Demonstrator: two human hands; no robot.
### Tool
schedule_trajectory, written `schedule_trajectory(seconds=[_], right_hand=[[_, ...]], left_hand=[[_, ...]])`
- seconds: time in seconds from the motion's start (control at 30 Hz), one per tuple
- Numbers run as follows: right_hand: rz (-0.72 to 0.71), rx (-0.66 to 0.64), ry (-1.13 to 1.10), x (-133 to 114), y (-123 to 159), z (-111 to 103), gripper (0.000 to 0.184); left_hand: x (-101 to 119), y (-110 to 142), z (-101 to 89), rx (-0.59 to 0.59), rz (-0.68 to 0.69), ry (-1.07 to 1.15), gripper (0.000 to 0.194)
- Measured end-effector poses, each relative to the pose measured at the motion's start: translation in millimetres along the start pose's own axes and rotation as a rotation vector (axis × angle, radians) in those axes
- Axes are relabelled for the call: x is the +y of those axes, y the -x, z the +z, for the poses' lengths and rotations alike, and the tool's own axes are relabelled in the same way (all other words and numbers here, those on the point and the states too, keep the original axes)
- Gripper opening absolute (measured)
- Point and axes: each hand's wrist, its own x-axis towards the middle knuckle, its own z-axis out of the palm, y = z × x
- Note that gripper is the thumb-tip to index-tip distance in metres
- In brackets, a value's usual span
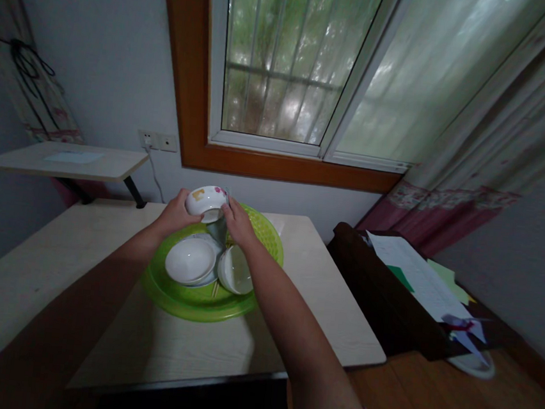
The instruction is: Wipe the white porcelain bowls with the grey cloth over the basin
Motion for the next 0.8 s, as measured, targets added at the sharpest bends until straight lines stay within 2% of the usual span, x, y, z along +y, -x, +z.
schedule_trajectory(seconds=[0.1, 0.23, 0.43, 0.53, 0.67, 0.8], right_hand=[[0.008, 0.003, -0.004, -1, 1, -1, 0.058], [-0.023, 0.022, 0.097, -4, 2, -1, 0.057], [-0.226, -0.045, 0.219, -20, 5, 0, 0.049], [-0.276, -0.074, 0.217, -28, 6, 2, 0.046], [-0.196, -0.045, 0.138, -24, 4, 3, 0.049], [0.012, 0.018, 0.019, -11, 1, 0, 0.060]], left_hand=[[0, 0, 0.0, -0.029, 0.007, -0.012, 0.055], [3, 2, -1.0, -0.069, 0.057, -0.032, 0.052], [2, 4, 3.1, -0.140, 0.142, -0.066, 0.051], [0, 5, 5.4, -0.139, 0.181, -0.047, 0.049], [1, 4, 5.1, -0.144, 0.183, -0.071, 0.049], [3, 5, 3.3, -0.148, 0.156, -0.074, 0.049]])
